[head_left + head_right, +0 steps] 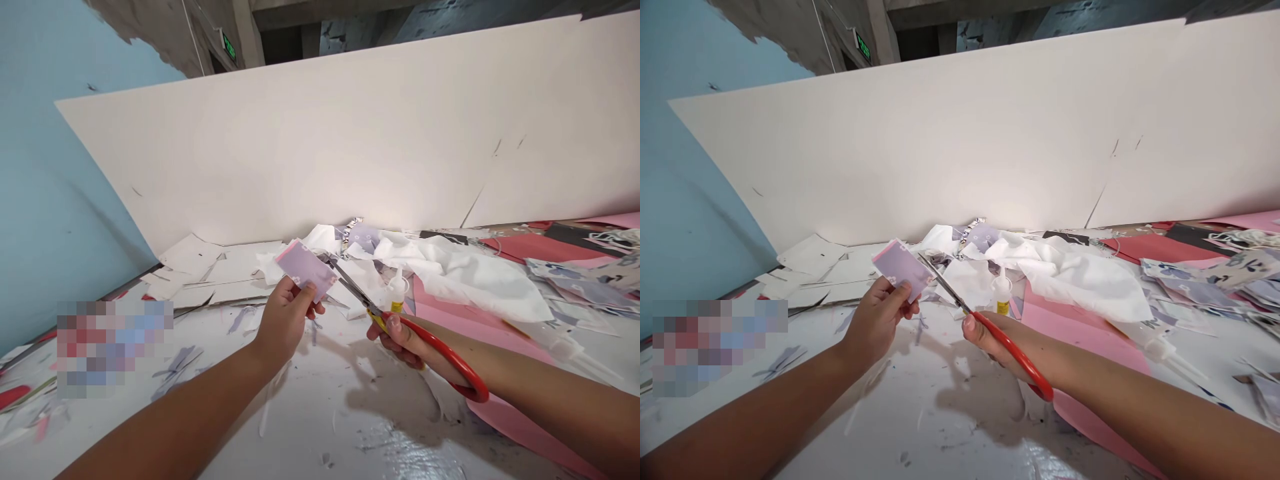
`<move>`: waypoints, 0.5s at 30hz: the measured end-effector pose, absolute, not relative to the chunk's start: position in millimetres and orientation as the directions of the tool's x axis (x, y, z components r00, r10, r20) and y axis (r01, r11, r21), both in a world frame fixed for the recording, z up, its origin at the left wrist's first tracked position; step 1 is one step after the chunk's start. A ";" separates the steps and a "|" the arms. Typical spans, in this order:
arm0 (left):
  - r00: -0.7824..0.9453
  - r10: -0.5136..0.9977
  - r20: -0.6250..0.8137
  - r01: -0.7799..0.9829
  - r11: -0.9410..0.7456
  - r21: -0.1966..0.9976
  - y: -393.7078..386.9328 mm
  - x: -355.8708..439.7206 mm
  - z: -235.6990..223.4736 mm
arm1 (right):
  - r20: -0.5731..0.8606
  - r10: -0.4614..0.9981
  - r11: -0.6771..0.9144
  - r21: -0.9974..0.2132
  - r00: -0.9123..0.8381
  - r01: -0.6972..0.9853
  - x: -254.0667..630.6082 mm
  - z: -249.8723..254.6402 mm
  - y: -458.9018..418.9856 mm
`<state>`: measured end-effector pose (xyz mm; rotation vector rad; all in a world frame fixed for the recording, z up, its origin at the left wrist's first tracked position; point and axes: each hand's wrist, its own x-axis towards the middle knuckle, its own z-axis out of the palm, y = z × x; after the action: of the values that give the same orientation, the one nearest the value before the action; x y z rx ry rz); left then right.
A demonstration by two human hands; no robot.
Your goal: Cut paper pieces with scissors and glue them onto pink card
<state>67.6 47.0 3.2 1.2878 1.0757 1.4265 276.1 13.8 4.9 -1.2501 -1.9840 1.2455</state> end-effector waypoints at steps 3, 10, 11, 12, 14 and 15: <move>-0.025 0.980 0.198 -0.050 -0.199 0.979 44.3 68.9 3.6 | -0.077 0.880 0.171 -0.870 -0.468 0.463 275.7 8.0 12.4; 0.020 0.984 0.178 -0.022 -0.177 0.984 38.9 72.1 5.2 | -0.067 0.881 0.175 -0.874 -0.469 0.453 274.4 9.9 13.2; 0.020 0.983 0.181 -0.025 -0.181 0.983 38.7 72.2 5.3 | -0.067 0.880 0.176 -0.874 -0.471 0.454 274.6 10.2 13.3; 0.019 0.983 0.183 -0.029 -0.183 0.983 38.6 72.3 5.4 | -0.070 0.878 0.175 -0.873 -0.473 0.455 274.8 10.6 13.3; 0.020 0.983 0.184 -0.031 -0.183 0.983 38.5 72.2 5.7 | -0.078 0.875 0.172 -0.873 -0.478 0.457 275.3 11.2 13.2; 0.023 0.983 0.182 -0.032 -0.181 0.983 38.5 72.1 5.8 | -0.082 0.874 0.169 -0.873 -0.479 0.457 275.5 11.3 13.1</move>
<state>72.1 38.5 5.8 1.3317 1.0762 1.3361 275.5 13.1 11.3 -1.2562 -2.0080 1.2541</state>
